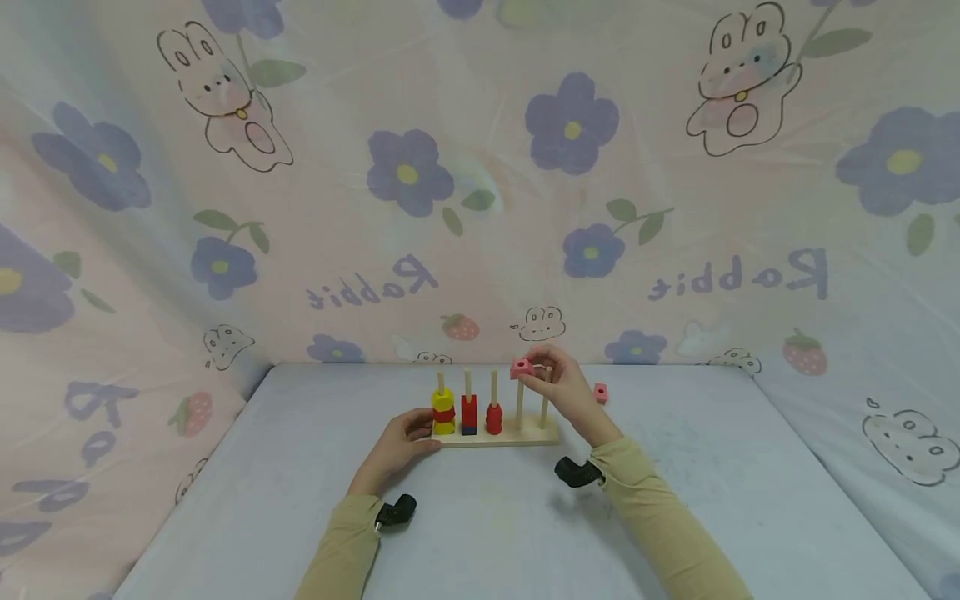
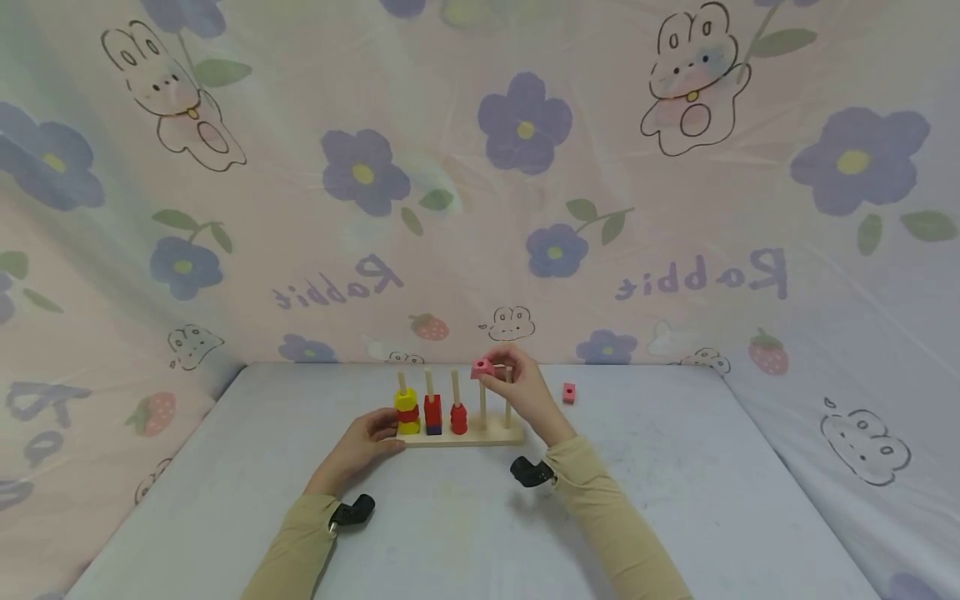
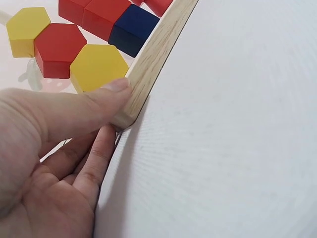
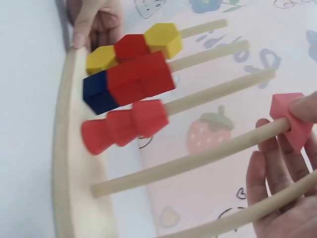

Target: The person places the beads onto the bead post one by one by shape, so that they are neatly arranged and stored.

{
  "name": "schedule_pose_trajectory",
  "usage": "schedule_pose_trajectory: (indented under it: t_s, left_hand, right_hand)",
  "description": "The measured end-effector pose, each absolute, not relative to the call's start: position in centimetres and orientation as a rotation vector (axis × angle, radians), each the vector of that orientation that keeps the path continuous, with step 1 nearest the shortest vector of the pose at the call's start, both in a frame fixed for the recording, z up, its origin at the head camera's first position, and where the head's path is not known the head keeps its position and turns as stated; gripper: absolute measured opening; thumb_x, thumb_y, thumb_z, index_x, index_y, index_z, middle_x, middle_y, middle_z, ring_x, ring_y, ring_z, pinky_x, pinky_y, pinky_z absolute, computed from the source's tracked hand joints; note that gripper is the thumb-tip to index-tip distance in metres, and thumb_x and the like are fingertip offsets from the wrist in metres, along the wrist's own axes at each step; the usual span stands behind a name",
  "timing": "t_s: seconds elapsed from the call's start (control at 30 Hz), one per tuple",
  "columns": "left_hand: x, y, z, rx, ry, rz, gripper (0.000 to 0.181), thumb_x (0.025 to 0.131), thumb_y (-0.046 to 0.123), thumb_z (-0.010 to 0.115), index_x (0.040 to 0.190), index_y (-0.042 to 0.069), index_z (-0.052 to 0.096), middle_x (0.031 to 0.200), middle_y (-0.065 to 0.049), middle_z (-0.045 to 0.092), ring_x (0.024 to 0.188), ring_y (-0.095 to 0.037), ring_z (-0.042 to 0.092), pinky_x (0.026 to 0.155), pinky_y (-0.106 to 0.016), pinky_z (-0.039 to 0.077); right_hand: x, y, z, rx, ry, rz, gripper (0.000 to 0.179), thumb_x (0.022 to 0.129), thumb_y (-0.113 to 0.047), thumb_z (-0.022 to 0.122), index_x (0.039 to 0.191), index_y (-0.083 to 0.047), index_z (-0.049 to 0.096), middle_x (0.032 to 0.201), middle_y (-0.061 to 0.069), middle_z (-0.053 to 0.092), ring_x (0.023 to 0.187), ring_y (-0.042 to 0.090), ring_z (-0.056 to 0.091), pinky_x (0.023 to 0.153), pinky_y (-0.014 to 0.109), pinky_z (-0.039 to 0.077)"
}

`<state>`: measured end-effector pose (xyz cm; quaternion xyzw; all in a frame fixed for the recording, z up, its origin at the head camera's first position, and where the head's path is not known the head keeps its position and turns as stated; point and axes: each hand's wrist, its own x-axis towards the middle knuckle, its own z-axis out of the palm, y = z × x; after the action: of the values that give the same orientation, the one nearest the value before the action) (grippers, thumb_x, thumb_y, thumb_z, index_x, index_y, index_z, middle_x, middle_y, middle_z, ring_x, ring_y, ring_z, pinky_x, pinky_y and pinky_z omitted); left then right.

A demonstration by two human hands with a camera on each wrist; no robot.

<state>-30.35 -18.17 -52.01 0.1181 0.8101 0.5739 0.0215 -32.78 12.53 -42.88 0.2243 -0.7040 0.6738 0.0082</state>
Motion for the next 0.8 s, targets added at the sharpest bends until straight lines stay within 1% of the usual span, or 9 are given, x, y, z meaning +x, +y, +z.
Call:
schedule_pose_trajectory:
  t_s: [0.03, 0.13, 0.27, 0.37, 0.47, 0.6, 0.7, 0.8]
  left_hand:
    - [-30.4, -18.2, -52.0, 0.366, 2.508, 1.777, 0.057, 0.08, 0.004, 0.076, 0.132, 0.001, 0.052, 0.128, -0.015, 0.055, 0.113, -0.029, 0.056, 0.092, -0.032, 0.047]
    - [-30.5, -18.2, -52.1, 0.376, 2.504, 1.776, 0.055, 0.081, 0.004, 0.075, 0.132, 0.0, 0.052, 0.129, -0.017, 0.054, 0.114, -0.03, 0.056, 0.092, -0.033, 0.047]
    - [-30.4, -18.1, -52.1, 0.373, 2.498, 1.775, 0.056, 0.081, 0.004, 0.075, 0.132, 0.0, 0.052, 0.128, -0.017, 0.055, 0.111, -0.029, 0.057, 0.09, -0.031, 0.048]
    - [-30.3, -18.1, -52.0, 0.38, 2.5, 1.771, 0.056, 0.081, 0.003, 0.075, 0.132, 0.0, 0.052, 0.127, -0.017, 0.055, 0.11, -0.029, 0.058, 0.089, -0.03, 0.049]
    - [-30.2, -18.1, -52.0, 0.38, 2.501, 1.767, 0.056, 0.081, 0.004, 0.075, 0.132, 0.0, 0.052, 0.128, -0.018, 0.055, 0.11, -0.029, 0.058, 0.089, -0.031, 0.049]
    - [-30.3, -18.1, -52.0, 0.369, 2.506, 1.755, 0.055, 0.082, 0.006, 0.074, 0.132, 0.001, 0.052, 0.13, -0.017, 0.054, 0.112, -0.029, 0.057, 0.093, -0.034, 0.047]
    - [-30.3, -18.1, -52.0, 0.365, 2.51, 1.757, 0.055, 0.083, 0.006, 0.074, 0.132, 0.001, 0.051, 0.131, -0.017, 0.053, 0.114, -0.03, 0.056, 0.094, -0.036, 0.046]
    - [-30.2, -18.0, -52.0, 0.355, 2.491, 1.786, 0.055, 0.082, 0.004, 0.074, 0.132, 0.0, 0.052, 0.13, -0.018, 0.053, 0.114, -0.031, 0.056, 0.093, -0.035, 0.046]
  right_hand:
    - [-32.8, 12.5, -43.2, 0.686, -2.214, 2.101, 0.035, 0.085, -0.005, 0.071, 0.116, 0.0, 0.054, 0.111, 0.015, 0.057, 0.094, 0.022, 0.064, 0.083, 0.027, 0.051]
    - [-33.0, 12.6, -44.6, 0.674, -2.267, 2.08, 0.033, 0.085, -0.002, 0.071, 0.112, 0.001, 0.054, 0.111, 0.014, 0.059, 0.095, 0.021, 0.065, 0.08, 0.028, 0.052]
    - [-33.3, 12.9, -46.8, 0.664, -2.389, 1.967, 0.03, 0.083, -0.001, 0.072, 0.107, 0.002, 0.056, 0.105, 0.013, 0.064, 0.094, 0.021, 0.064, 0.078, 0.028, 0.052]
    - [-33.6, 13.0, -48.4, 0.659, -2.496, 1.829, 0.029, 0.08, -0.001, 0.075, 0.104, 0.002, 0.059, 0.098, 0.011, 0.065, 0.091, 0.02, 0.062, 0.078, 0.028, 0.051]
    - [-33.7, 13.2, -49.7, 0.637, -2.581, 1.731, 0.029, 0.078, -0.004, 0.077, 0.102, 0.0, 0.062, 0.095, 0.006, 0.066, 0.089, 0.018, 0.062, 0.078, 0.027, 0.051]
    - [-33.7, 13.2, -50.3, 0.644, -2.614, 1.661, 0.03, 0.076, -0.006, 0.079, 0.102, -0.002, 0.064, 0.094, 0.005, 0.066, 0.089, 0.019, 0.061, 0.078, 0.03, 0.051]
    - [-33.6, 13.3, -50.3, 0.684, -2.606, 1.619, 0.03, 0.076, -0.005, 0.078, 0.102, -0.002, 0.065, 0.095, 0.005, 0.067, 0.09, 0.021, 0.062, 0.079, 0.032, 0.051]
    - [-33.5, 13.7, -50.2, 0.718, -2.604, 1.608, 0.028, 0.078, -0.004, 0.077, 0.104, -0.004, 0.065, 0.097, 0.006, 0.068, 0.093, 0.021, 0.063, 0.081, 0.032, 0.051]
